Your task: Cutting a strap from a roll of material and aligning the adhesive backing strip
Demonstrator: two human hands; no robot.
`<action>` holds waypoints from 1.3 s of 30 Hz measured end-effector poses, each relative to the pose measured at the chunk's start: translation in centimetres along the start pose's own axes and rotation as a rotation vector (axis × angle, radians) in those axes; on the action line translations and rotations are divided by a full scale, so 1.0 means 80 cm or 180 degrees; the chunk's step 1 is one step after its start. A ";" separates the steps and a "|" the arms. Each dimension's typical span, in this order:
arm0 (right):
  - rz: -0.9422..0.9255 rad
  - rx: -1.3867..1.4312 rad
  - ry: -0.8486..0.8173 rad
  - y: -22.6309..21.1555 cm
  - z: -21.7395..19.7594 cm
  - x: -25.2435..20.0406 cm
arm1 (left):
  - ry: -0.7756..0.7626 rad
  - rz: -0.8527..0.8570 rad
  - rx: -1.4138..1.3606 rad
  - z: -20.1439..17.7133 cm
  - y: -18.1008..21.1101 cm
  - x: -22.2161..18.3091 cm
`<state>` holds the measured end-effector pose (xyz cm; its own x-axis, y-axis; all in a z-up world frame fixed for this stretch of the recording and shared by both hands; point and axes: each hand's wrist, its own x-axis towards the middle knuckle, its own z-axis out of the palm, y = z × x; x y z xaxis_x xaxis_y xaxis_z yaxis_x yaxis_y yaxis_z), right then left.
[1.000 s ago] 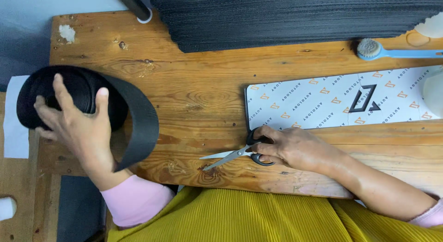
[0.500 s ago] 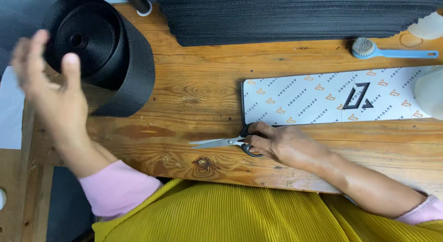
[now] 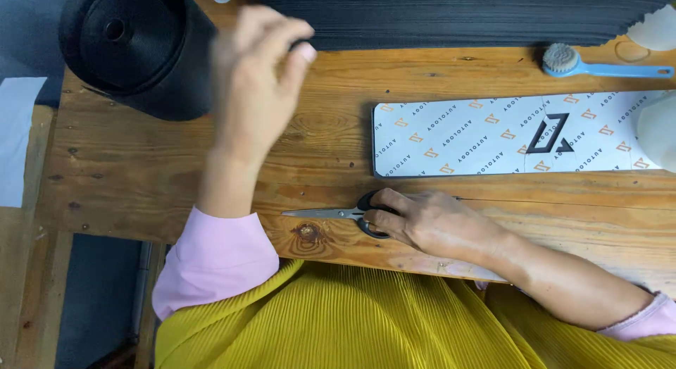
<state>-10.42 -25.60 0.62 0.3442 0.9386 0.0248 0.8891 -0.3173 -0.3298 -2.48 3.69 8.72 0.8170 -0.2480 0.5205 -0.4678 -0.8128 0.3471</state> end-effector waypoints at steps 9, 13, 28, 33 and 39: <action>-0.0028 0.0048 0.0994 -0.002 -0.033 0.016 | -0.0591 -0.0300 -0.1244 0.043 0.012 -0.012; 0.0958 -0.0657 0.1787 0.042 -0.036 0.008 | -0.1418 -0.0742 -0.1767 0.107 -0.025 -0.038; 0.1654 -0.0262 0.1217 0.079 0.002 0.028 | -0.1588 -0.1556 -0.3167 0.155 -0.044 -0.056; 0.1488 -0.0055 0.1369 0.080 0.005 0.032 | -0.1526 -0.1585 -0.3057 0.161 -0.045 -0.060; 0.1538 -0.0302 0.1404 0.076 -0.002 0.016 | -0.1439 -0.1543 -0.2508 0.126 -0.068 -0.044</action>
<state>-4.54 -26.35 -1.22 0.7844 0.5504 0.2859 0.6195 -0.7183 -0.3166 0.59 3.66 -2.82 0.9511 -0.2931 -0.0973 -0.0093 -0.3422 0.9396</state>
